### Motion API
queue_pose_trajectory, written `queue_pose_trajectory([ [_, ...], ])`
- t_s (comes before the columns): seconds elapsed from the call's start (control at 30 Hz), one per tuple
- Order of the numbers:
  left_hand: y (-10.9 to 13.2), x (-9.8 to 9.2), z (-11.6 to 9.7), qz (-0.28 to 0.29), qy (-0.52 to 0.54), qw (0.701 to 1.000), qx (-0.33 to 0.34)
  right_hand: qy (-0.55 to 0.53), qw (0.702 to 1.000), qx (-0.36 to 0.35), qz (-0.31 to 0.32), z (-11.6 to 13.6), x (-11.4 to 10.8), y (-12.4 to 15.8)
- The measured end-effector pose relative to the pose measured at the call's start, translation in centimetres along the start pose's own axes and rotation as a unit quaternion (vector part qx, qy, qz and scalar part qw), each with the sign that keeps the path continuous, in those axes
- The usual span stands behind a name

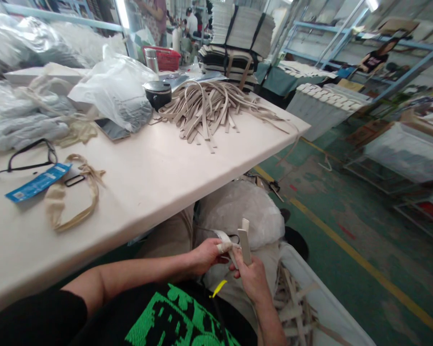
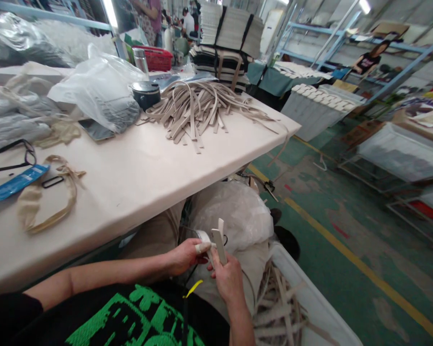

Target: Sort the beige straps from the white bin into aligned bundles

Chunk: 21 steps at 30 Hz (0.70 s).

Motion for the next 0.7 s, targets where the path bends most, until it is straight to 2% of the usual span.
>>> queue_pose_trajectory([
  [0.07,0.3,-0.2,-0.2,-0.013,0.012,1.0,-0.011,-0.013,0.998,0.003,-0.055,0.0,-1.4,-0.6],
  [0.13,0.7,-0.2,-0.1,-0.002,0.03,0.998,-0.056,-0.035,0.995,0.0,-0.091,0.1,-2.6,-1.1],
  [0.17,1.1,0.1,0.2,0.02,0.036,0.995,-0.086,-0.056,0.995,-0.008,-0.085,0.2,-2.6,-1.3],
  [0.23,2.1,1.0,0.7,0.073,0.038,0.988,-0.134,-0.115,0.992,-0.04,-0.032,1.0,-1.5,-1.5],
  [0.37,3.7,2.3,1.6,0.134,0.02,0.977,-0.166,-0.238,0.961,-0.113,0.081,3.1,1.4,-1.1],
  [0.43,4.1,2.5,2.3,0.149,0.007,0.971,-0.188,-0.245,0.96,-0.1,0.093,2.9,2.0,-1.1],
  [0.5,4.0,2.0,3.6,0.148,0.001,0.962,-0.23,-0.21,0.974,-0.062,0.054,2.1,1.4,-1.2],
  [0.57,3.0,0.7,5.3,0.115,0.014,0.954,-0.277,-0.179,0.984,-0.025,-0.005,1.2,-0.7,-0.9],
  [0.6,2.1,-0.3,6.1,0.081,0.028,0.952,-0.293,-0.178,0.983,-0.013,-0.032,0.8,-2.0,-0.4],
  [0.7,-1.4,-4.0,7.9,-0.078,0.092,0.947,-0.297,-0.205,0.978,0.007,-0.045,-0.5,-6.1,1.9],
])
Point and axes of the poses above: each hand's wrist, its own y-axis away from the middle knuckle, its own x-axis out of the palm, z = x × y, the point moved 9 cm from there along -y, towards the middle knuckle, and after that the axes turned 12 degrees about -z, right-handed, at the moved point
